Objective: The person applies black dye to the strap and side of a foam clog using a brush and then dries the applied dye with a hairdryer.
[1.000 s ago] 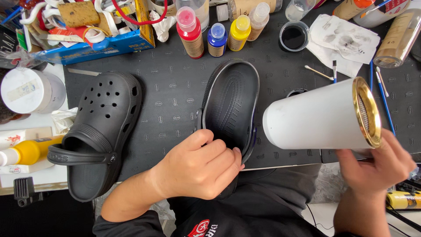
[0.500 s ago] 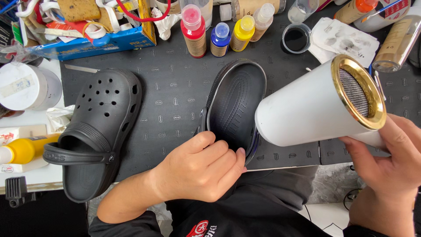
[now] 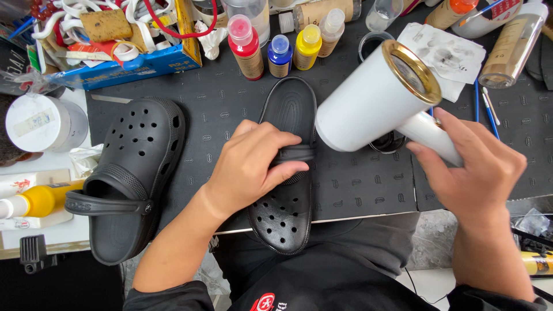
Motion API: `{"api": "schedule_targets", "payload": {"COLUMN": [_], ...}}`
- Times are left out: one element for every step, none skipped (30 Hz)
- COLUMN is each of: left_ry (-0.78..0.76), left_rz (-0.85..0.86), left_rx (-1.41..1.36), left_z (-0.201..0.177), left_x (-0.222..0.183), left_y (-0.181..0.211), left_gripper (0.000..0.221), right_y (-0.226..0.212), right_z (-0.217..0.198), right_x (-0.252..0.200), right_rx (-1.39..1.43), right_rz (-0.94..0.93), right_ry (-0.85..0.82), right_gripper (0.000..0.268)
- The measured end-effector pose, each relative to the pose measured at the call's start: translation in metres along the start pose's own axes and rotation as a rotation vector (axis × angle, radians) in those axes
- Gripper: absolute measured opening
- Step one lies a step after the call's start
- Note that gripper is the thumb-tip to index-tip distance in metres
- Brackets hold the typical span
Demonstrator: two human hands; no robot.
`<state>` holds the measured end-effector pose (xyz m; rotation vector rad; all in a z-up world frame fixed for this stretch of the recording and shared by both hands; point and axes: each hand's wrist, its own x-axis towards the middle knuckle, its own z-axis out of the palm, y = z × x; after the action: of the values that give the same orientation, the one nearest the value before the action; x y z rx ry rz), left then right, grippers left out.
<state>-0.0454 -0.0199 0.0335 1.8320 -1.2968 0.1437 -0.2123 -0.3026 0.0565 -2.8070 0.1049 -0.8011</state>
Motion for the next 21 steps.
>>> {"api": "schedule_targets", "payload": {"left_ry": [0.021,0.049,0.075,0.1,0.12,0.139,0.159,0.168,0.175,0.183,0.183,0.184,0.184,0.174,0.165,0.156,0.151,0.146,0.141,0.141,0.142], "left_rz": [-0.023,-0.008,0.008,0.024,0.022,0.021,0.02,-0.001,-0.022,-0.042,-0.032,-0.023,-0.012,0.004,0.02,0.037,0.066,0.094,0.125,0.132,0.141], "left_rx": [-0.009,-0.002,0.004,0.009,0.008,0.006,0.005,0.0,-0.006,-0.012,-0.003,0.006,0.015,0.021,0.027,0.033,0.053,0.072,0.091,0.099,0.108], "left_z": [0.002,0.005,0.007,0.009,0.011,0.013,0.015,0.016,0.017,0.017,0.017,0.016,0.015,0.014,0.013,0.011,0.009,0.007,0.006,0.005,0.004], "left_x": [-0.001,-0.001,-0.001,-0.001,-0.001,-0.001,-0.001,-0.002,-0.002,-0.002,-0.002,-0.002,-0.001,0.0,0.001,0.002,0.003,0.004,0.005,0.006,0.006], "left_y": [-0.002,-0.004,-0.006,-0.008,-0.01,-0.011,-0.012,-0.012,-0.012,-0.012,-0.012,-0.012,-0.013,-0.012,-0.012,-0.012,-0.011,-0.011,-0.01,-0.009,-0.008], "left_gripper": [0.037,0.038,0.039,0.039,0.039,0.039,0.038,0.038,0.037,0.036,0.036,0.036,0.036,0.035,0.035,0.035,0.035,0.035,0.035,0.034,0.034], "right_y": [-0.002,-0.004,-0.005,-0.004,-0.004,-0.004,-0.003,-0.005,-0.007,-0.009,-0.011,-0.013,-0.013,-0.013,-0.012,-0.01,-0.008,-0.006,-0.006,-0.006,-0.005], "right_z": [0.003,0.006,0.009,0.012,0.016,0.018,0.02,0.021,0.022,0.023,0.023,0.022,0.022,0.021,0.021,0.021,0.021,0.022,0.023,0.025,0.026], "right_x": [-0.002,-0.005,-0.009,-0.013,-0.017,-0.021,-0.024,-0.025,-0.026,-0.026,-0.027,-0.027,-0.027,-0.028,-0.03,-0.032,-0.035,-0.038,-0.042,-0.046,-0.049], "right_rx": [0.015,0.03,0.045,0.063,0.082,0.094,0.106,0.111,0.116,0.12,0.127,0.135,0.137,0.139,0.141,0.146,0.15,0.154,0.149,0.143,0.136], "right_rz": [0.024,0.049,0.075,0.106,0.134,0.148,0.161,0.159,0.159,0.158,0.157,0.157,0.159,0.16,0.16,0.144,0.129,0.113,0.109,0.105,0.1], "right_ry": [0.003,0.007,0.01,0.003,-0.006,-0.005,-0.004,0.007,0.024,0.041,0.062,0.083,0.094,0.105,0.116,0.126,0.135,0.143,0.155,0.166,0.179], "right_gripper": [0.047,0.047,0.047,0.046,0.045,0.045,0.045,0.045,0.045,0.045,0.046,0.047,0.047,0.047,0.048,0.046,0.045,0.045,0.045,0.046,0.047]}}
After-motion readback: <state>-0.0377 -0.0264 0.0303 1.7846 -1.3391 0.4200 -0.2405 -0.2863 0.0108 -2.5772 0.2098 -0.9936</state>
